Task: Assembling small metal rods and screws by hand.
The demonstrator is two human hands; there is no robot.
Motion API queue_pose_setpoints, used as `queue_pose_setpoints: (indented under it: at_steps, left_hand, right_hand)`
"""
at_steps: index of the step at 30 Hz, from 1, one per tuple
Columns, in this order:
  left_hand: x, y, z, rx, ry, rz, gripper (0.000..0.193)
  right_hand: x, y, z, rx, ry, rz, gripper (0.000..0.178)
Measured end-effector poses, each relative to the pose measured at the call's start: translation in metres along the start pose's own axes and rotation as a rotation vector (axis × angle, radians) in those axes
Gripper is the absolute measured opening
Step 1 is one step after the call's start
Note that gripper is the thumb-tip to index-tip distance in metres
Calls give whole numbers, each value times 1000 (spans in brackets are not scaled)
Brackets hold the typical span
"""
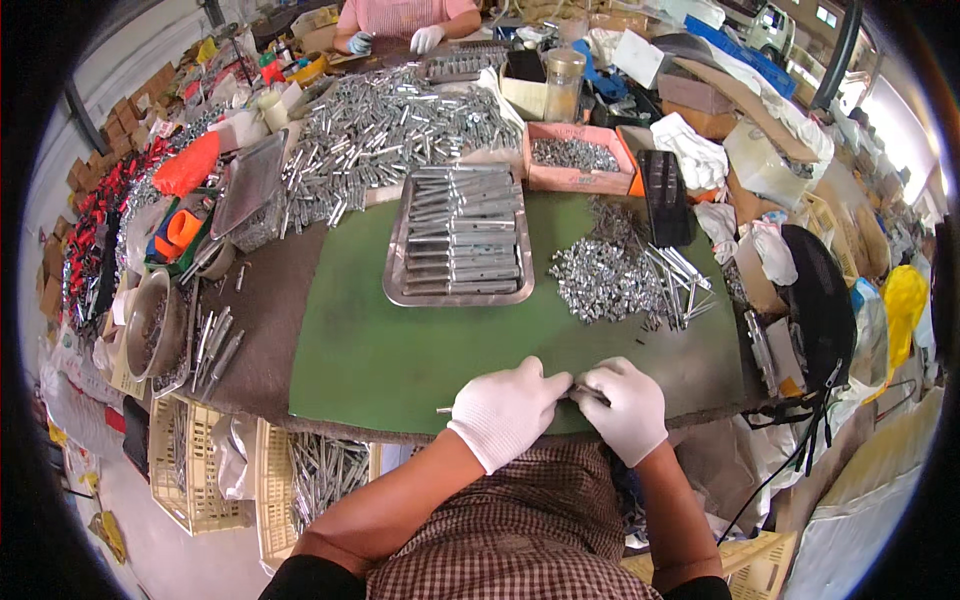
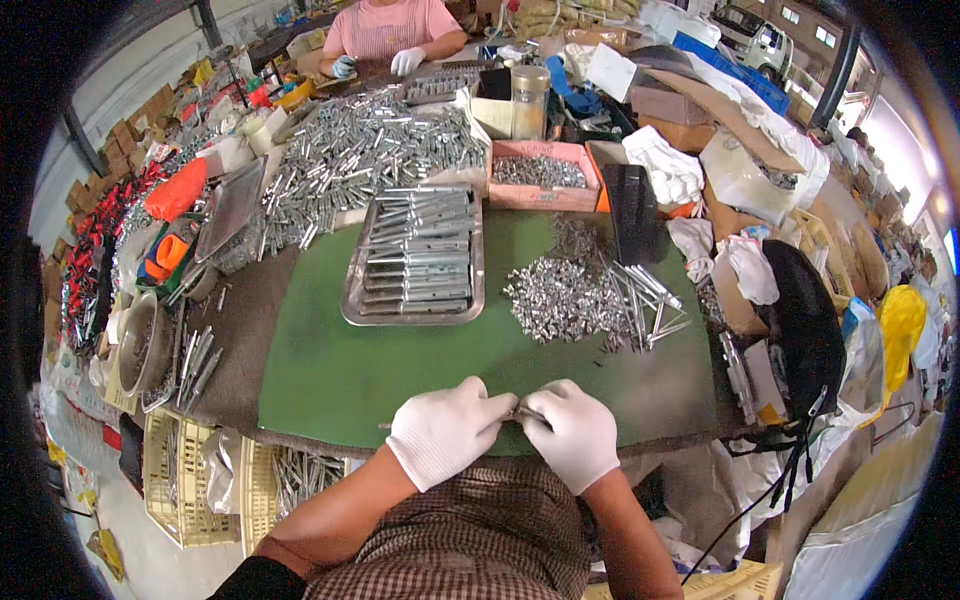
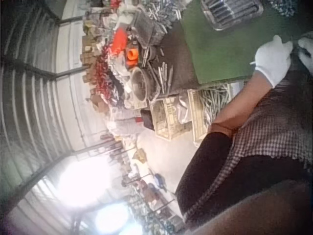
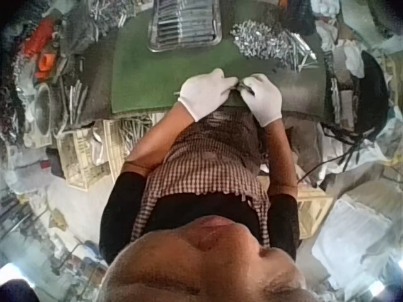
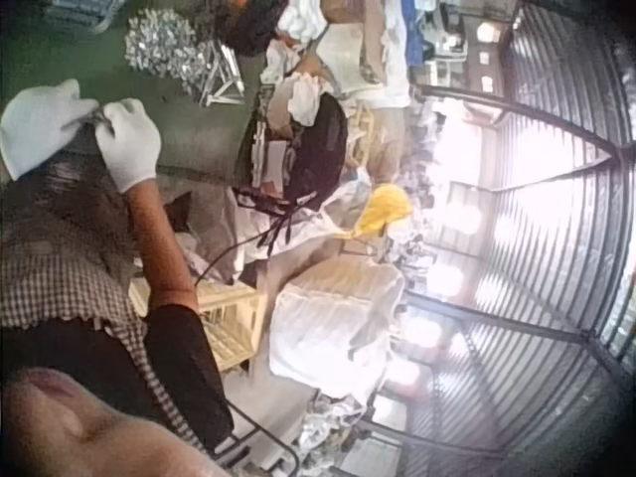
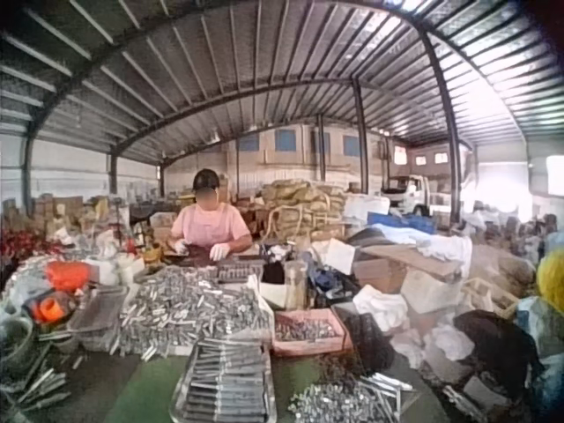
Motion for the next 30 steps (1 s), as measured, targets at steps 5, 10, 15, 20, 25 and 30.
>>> queue_pose_setpoints:
  at_steps: [5,10,15,20,25,30]
  left_hand:
    - [-4,0,-2,-23,-3,2,19]
    - [-2,-1,3,-17,1,47,17]
    - [-1,-4,3,12,-24,58,21]
    - [7,-7,0,61,-40,24,18]
    - [9,-8,-1,69,-33,49,16]
    - [0,-7,-4,21,-28,84,15]
  right_hand:
    - [-3,7,7,162,115,-15,9]
    - [-44,24,-43,183,-142,-112,16]
    - [-62,12,-67,371,-138,0,21]
    - [-49,18,-76,354,-188,-51,22]
    - [-47,20,-74,397,-169,-26,20]
    - [-49,25,-61,397,-90,-15,20]
Point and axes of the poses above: each hand's wrist, its own x-axis away from the middle knuckle, its own y-axis out of the back of the hand, z = x × y, the point moved 6 cm from there along -x, towards the middle knuckle, and after that the axes turned 11 degrees about -z, right-handed, at the moved point
